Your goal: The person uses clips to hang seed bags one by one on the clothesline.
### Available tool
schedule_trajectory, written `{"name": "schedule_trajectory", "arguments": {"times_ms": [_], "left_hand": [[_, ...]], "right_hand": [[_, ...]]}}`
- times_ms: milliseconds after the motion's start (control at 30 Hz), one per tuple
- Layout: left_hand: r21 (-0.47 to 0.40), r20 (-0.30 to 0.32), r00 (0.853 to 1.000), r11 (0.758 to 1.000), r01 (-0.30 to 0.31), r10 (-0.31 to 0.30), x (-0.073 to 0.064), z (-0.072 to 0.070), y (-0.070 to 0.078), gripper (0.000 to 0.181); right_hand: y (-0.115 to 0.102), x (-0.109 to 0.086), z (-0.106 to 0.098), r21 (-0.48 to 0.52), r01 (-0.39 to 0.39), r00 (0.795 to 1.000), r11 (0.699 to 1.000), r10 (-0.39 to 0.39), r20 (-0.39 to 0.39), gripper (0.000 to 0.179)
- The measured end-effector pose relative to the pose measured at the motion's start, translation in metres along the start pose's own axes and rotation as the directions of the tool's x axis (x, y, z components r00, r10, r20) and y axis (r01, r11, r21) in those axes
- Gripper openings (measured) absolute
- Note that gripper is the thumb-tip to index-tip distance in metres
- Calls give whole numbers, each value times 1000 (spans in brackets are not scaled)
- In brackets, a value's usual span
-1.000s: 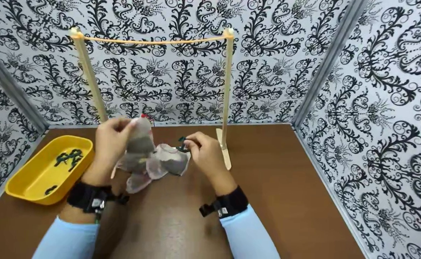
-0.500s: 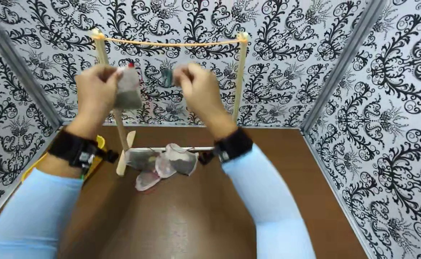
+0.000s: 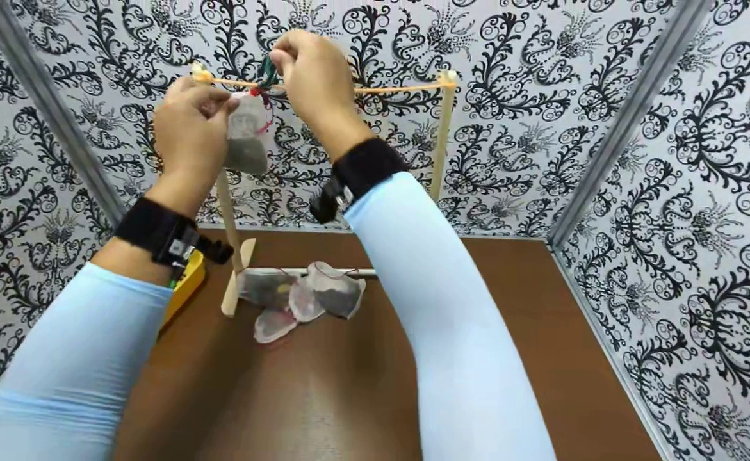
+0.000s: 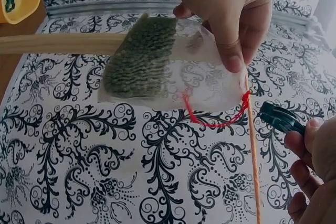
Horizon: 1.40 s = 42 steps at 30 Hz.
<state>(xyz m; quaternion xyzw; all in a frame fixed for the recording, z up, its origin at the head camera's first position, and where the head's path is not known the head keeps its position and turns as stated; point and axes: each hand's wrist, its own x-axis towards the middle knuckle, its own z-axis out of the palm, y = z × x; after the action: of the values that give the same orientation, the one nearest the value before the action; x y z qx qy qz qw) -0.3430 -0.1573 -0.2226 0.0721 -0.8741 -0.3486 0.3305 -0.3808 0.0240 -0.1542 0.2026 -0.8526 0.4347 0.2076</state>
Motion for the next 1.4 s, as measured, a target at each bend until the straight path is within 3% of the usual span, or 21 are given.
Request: {"name": "schedule_trajectory", "arguments": {"times_ms": [133, 367, 500, 700, 800, 1000, 1100, 1233, 1400], "left_hand": [[4, -1, 1000, 1000, -14, 14, 1, 6, 2, 27], [17, -41, 995, 996, -87, 88, 0, 13, 0, 24], [1, -63, 990, 992, -123, 122, -1, 17, -2, 24], [28, -39, 993, 993, -114, 115, -6, 20, -8, 23], [26, -19, 993, 993, -112, 112, -8, 21, -13, 23], [-10, 6, 996, 996, -87, 87, -15, 23, -25, 22], [-28, 15, 996, 996, -85, 85, -20, 24, -32, 23], [-61, 10, 996, 994, -86, 87, -28, 26, -43, 24], [-142, -58, 993, 984, -108, 101, -47, 29, -62, 26]], "right_hand": [[1, 5, 8, -29, -16, 999, 999, 17, 37, 16], [0, 2, 19, -65, -25, 990, 998, 34, 138, 19], [0, -2, 20, -107, -13, 975, 994, 36, 217, 30], [4, -9, 15, -222, -3, 949, 975, 73, 305, 48], [9, -16, 12, -265, 76, 962, 961, -1, 274, 45], [26, -39, 0, -86, 165, 975, 983, -150, 167, 29], [40, -52, -9, -28, 212, 972, 977, -208, 107, 26], [61, -74, -19, -17, 227, 973, 974, -226, 49, 27], [101, -112, -28, -21, 196, 981, 980, -195, 6, 29]]}}
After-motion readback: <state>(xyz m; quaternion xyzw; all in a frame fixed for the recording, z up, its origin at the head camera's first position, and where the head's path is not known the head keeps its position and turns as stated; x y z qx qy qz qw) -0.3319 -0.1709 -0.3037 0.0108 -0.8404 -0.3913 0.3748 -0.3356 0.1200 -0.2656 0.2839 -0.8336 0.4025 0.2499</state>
